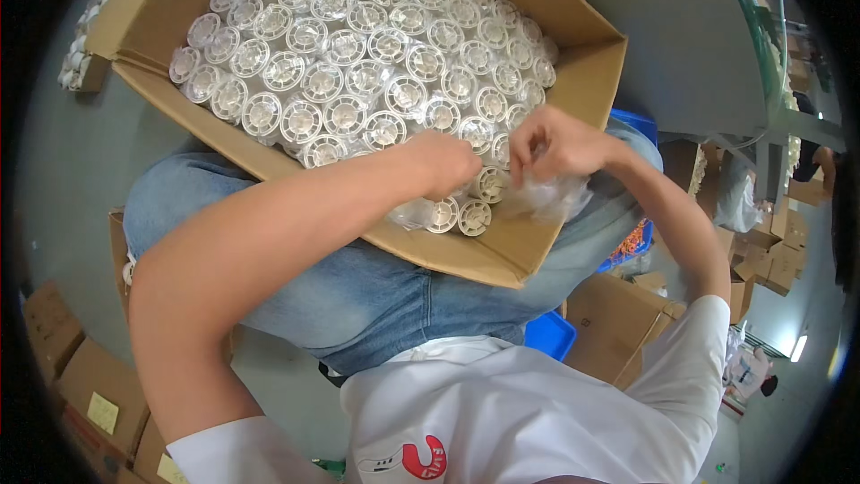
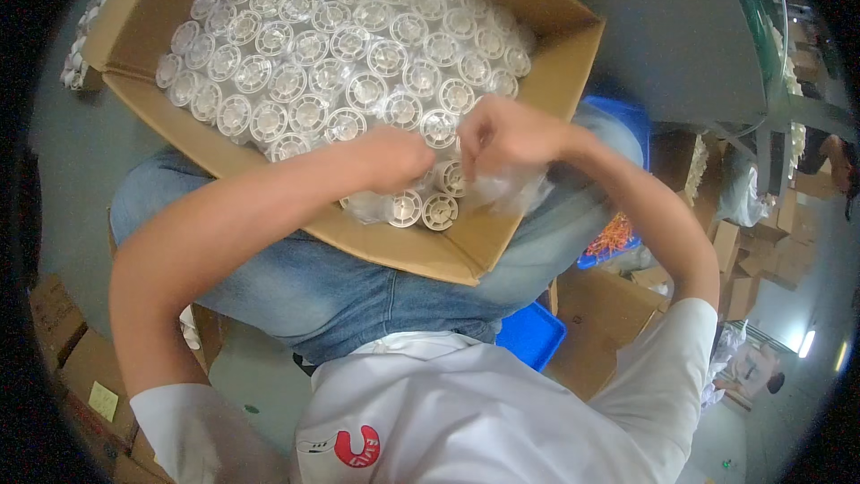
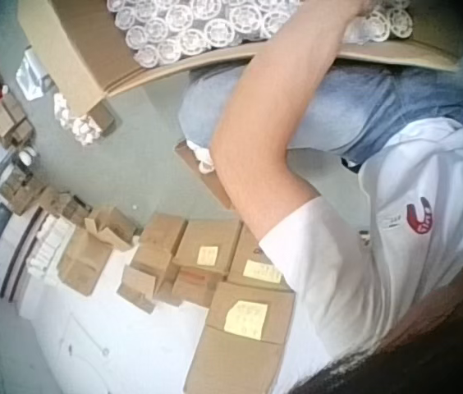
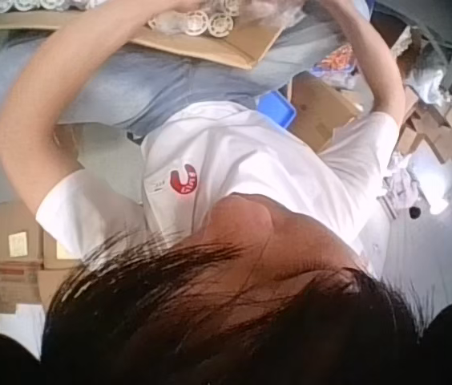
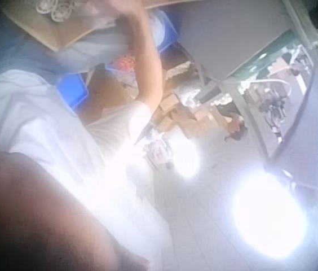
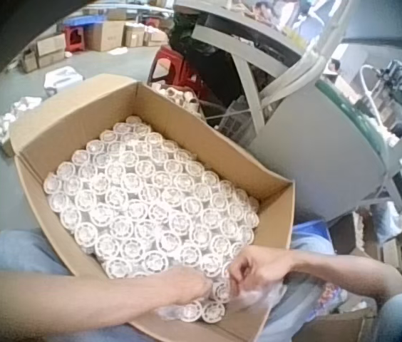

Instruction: The recorder is assembling small electronic components by placing them into plastic housings while sitting on the floor of a factory.

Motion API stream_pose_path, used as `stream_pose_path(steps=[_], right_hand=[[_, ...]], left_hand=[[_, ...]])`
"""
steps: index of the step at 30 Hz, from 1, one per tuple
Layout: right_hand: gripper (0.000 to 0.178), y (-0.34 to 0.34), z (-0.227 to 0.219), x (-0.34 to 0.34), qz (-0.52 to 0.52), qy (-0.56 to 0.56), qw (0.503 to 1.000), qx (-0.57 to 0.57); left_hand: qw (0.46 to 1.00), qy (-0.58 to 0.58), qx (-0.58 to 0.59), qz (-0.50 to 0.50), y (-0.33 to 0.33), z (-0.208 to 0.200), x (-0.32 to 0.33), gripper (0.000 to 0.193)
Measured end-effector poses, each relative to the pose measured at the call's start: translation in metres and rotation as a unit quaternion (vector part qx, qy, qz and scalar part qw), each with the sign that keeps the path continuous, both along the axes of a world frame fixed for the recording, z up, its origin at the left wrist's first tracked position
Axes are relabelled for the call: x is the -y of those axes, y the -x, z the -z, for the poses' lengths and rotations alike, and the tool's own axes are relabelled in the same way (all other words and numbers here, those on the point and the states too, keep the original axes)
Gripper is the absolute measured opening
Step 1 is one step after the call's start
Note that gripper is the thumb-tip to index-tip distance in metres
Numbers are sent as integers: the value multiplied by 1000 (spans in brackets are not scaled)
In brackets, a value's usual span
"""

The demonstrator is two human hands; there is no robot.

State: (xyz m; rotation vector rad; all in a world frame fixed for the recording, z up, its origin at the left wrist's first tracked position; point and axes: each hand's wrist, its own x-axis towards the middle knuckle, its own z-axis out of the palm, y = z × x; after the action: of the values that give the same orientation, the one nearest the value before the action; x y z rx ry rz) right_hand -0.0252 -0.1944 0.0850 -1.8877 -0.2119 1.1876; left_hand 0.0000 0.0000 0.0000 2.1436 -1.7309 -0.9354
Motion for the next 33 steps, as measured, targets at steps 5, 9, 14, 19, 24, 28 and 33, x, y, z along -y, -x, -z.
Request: stream_pose_path(steps=[5,9,14,19,24,28,33], right_hand=[[28,-15,8,8,-53,200,964,167],[27,-4,34,4,-192,335,890,245],[20,-1,51,4,-268,368,850,267],[12,4,56,3,-341,292,819,357],[8,6,51,1,-370,316,809,328],[10,2,48,1,-368,287,824,322],[12,-5,43,9,-256,274,899,225]], left_hand=[[998,-26,-5,52,-1,-10,4,13],[997,-19,-20,69,0,0,4,25],[995,32,-88,28,-2,1,8,21],[989,19,-143,13,-1,7,12,18],[958,54,-265,-96,2,9,12,12],[972,34,-228,-49,0,8,10,13],[993,82,-77,-32,-2,12,10,14]])
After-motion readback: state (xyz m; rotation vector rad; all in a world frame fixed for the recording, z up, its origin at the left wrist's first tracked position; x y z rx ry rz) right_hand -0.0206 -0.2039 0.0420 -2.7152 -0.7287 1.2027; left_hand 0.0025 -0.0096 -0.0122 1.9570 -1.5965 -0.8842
